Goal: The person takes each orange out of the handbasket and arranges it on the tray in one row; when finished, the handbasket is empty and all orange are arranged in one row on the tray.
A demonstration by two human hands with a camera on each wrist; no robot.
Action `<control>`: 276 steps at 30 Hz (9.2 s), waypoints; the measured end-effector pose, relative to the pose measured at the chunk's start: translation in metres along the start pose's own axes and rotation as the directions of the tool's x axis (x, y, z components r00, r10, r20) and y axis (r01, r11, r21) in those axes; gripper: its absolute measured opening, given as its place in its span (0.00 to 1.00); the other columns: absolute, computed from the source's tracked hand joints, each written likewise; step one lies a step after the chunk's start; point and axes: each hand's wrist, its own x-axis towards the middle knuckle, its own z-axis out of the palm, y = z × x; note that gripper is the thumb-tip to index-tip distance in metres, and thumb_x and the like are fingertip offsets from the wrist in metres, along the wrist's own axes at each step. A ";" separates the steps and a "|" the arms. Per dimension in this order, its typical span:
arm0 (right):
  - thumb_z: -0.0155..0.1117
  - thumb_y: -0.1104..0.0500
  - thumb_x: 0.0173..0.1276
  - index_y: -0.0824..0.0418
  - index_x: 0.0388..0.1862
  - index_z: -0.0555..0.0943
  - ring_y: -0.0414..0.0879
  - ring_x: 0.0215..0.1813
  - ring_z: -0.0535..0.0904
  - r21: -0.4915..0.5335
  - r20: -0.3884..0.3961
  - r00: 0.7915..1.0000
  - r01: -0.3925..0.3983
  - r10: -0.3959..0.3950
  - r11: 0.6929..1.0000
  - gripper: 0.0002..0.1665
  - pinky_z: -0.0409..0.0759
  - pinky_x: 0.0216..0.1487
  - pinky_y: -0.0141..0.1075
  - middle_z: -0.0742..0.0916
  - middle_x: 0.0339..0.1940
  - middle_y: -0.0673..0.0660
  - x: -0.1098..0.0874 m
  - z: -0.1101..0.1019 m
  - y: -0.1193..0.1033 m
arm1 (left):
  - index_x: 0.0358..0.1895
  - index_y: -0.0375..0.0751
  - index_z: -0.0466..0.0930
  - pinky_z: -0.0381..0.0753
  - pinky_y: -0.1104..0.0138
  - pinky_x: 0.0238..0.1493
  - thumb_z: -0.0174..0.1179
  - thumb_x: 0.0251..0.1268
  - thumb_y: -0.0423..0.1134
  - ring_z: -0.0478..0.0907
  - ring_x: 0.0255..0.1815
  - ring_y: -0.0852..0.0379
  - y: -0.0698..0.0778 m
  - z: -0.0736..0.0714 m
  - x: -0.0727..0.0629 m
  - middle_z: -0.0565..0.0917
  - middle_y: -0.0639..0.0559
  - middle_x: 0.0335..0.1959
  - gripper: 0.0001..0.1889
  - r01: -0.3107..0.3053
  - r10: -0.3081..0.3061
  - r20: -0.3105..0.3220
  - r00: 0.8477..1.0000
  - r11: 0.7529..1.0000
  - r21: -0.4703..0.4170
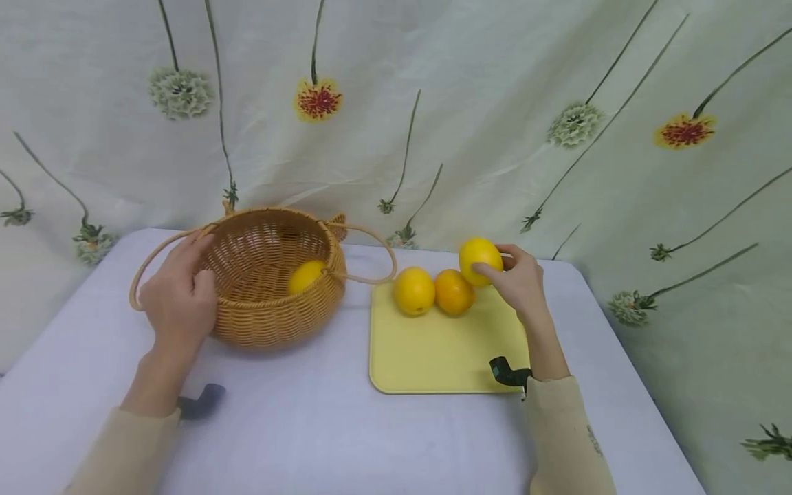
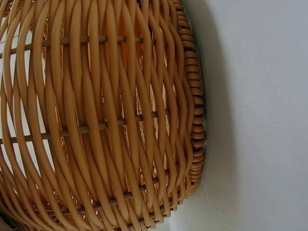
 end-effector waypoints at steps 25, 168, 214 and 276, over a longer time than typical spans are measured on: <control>0.69 0.41 0.67 0.70 0.73 0.73 0.65 0.62 0.78 -0.208 0.231 0.964 -0.085 0.133 0.974 0.45 0.77 0.62 0.55 0.81 0.66 0.73 0.009 0.009 0.028 | 0.63 0.39 0.86 0.51 0.69 0.22 0.43 0.58 0.33 0.85 0.58 0.33 0.000 -0.001 0.001 0.85 0.43 0.65 0.31 -0.013 0.013 -0.011 1.000 1.000 -0.004; 0.64 0.62 0.71 0.54 0.54 0.78 0.46 0.44 0.78 -0.523 0.607 0.795 0.398 0.002 0.754 0.14 0.75 0.36 0.35 0.83 0.51 0.53 -0.040 0.224 -0.239 | 0.64 0.38 0.85 0.54 0.61 0.21 0.45 0.59 0.33 0.81 0.31 0.36 0.001 -0.005 -0.001 0.85 0.41 0.66 0.30 -0.020 0.020 -0.007 1.000 0.999 0.026; 0.80 0.46 0.52 0.56 0.75 0.74 0.49 0.62 0.74 -0.017 0.463 0.746 0.548 -0.479 0.836 0.51 0.77 0.59 0.42 0.84 0.66 0.52 -0.030 0.169 -0.207 | 0.65 0.41 0.85 0.51 0.65 0.20 0.45 0.61 0.33 0.76 0.25 0.40 0.002 -0.004 -0.004 0.85 0.43 0.66 0.30 -0.005 0.005 0.001 1.000 1.000 0.028; 0.72 0.68 0.60 0.59 0.78 0.66 0.62 0.69 0.74 0.012 0.237 0.945 0.226 -0.223 0.974 0.47 0.72 0.71 0.60 0.74 0.76 0.63 0.007 -0.036 0.086 | 0.64 0.39 0.85 0.51 0.72 0.23 0.44 0.59 0.33 0.84 0.60 0.33 0.001 -0.001 0.000 0.84 0.42 0.66 0.30 0.007 -0.007 0.012 1.000 1.000 0.011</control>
